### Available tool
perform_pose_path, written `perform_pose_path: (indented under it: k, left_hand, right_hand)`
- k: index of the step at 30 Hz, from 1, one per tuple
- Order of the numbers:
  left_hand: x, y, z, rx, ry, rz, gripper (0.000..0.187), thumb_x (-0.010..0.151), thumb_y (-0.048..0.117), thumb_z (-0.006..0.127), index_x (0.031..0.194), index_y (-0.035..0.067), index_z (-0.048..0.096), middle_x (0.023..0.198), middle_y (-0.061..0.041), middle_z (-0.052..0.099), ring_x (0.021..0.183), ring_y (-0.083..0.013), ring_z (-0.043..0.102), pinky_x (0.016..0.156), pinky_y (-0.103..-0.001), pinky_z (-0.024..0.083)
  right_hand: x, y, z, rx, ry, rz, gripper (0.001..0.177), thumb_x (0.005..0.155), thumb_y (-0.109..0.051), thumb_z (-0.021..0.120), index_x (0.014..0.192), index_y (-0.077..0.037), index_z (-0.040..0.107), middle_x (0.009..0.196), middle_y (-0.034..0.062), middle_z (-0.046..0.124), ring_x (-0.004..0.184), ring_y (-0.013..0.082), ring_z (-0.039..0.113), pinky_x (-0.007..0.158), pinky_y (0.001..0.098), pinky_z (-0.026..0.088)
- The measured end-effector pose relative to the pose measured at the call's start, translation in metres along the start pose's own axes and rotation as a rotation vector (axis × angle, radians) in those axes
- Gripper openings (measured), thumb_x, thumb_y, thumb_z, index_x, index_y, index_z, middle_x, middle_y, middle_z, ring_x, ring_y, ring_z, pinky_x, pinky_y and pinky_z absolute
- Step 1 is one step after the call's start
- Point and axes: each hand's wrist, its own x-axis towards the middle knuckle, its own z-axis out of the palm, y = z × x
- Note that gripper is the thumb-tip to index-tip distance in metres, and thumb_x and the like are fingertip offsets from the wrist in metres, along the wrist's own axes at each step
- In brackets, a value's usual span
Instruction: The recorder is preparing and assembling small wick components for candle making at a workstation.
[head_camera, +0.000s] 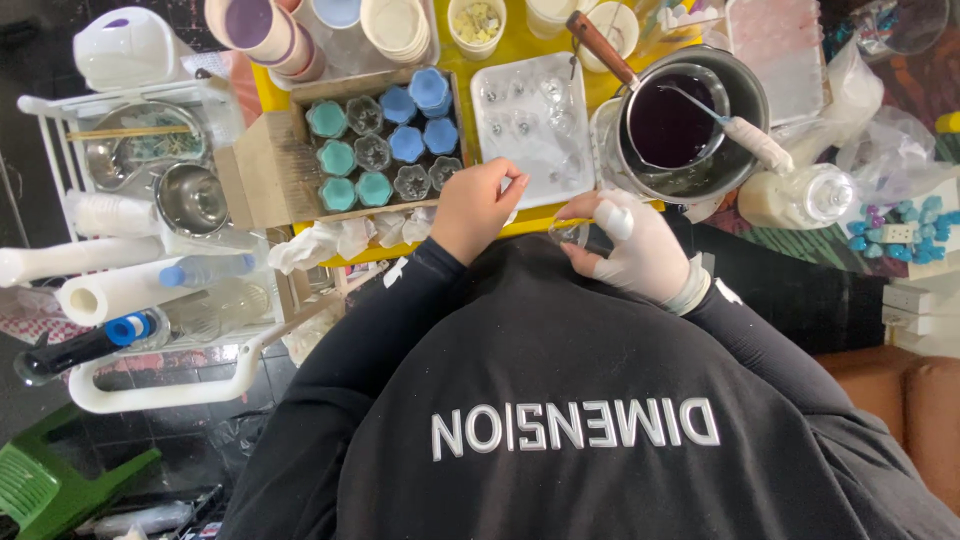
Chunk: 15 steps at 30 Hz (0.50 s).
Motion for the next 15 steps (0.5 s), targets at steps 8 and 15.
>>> perform_pose_path:
  k: [8,15]
  left_hand:
    - [0.038,-0.032,0.057,0.298,-0.177,0.343,0.021,0.09,0.023,0.071,0.107,0.01,0.069,0.086,-0.016,0.07,0.086,-0.0382,0.067,0.074,-0.051,0.05]
    - [0.055,-0.042,0.084,0.472,-0.275,0.388,0.025,0.089,0.02,0.07,0.11,0.009,0.065,0.084,-0.014,0.069,0.084,-0.0376,0.067,0.072,-0.05,0.051]
  right_hand:
    - [-0.022,0.018,0.012,0.095,-0.036,0.17,0.035,0.083,-0.011,0.079,0.115,-0.006,0.066,0.107,0.0112,0.07,0.099,0.0293,0.07,0.087,0.0366,0.055]
    - [-0.037,0.025,0.015,0.14,0.037,0.197,0.034,0.085,-0.012,0.079,0.116,-0.006,0.067,0.114,0.0098,0.071,0.105,0.0254,0.07,0.093,0.0353,0.054]
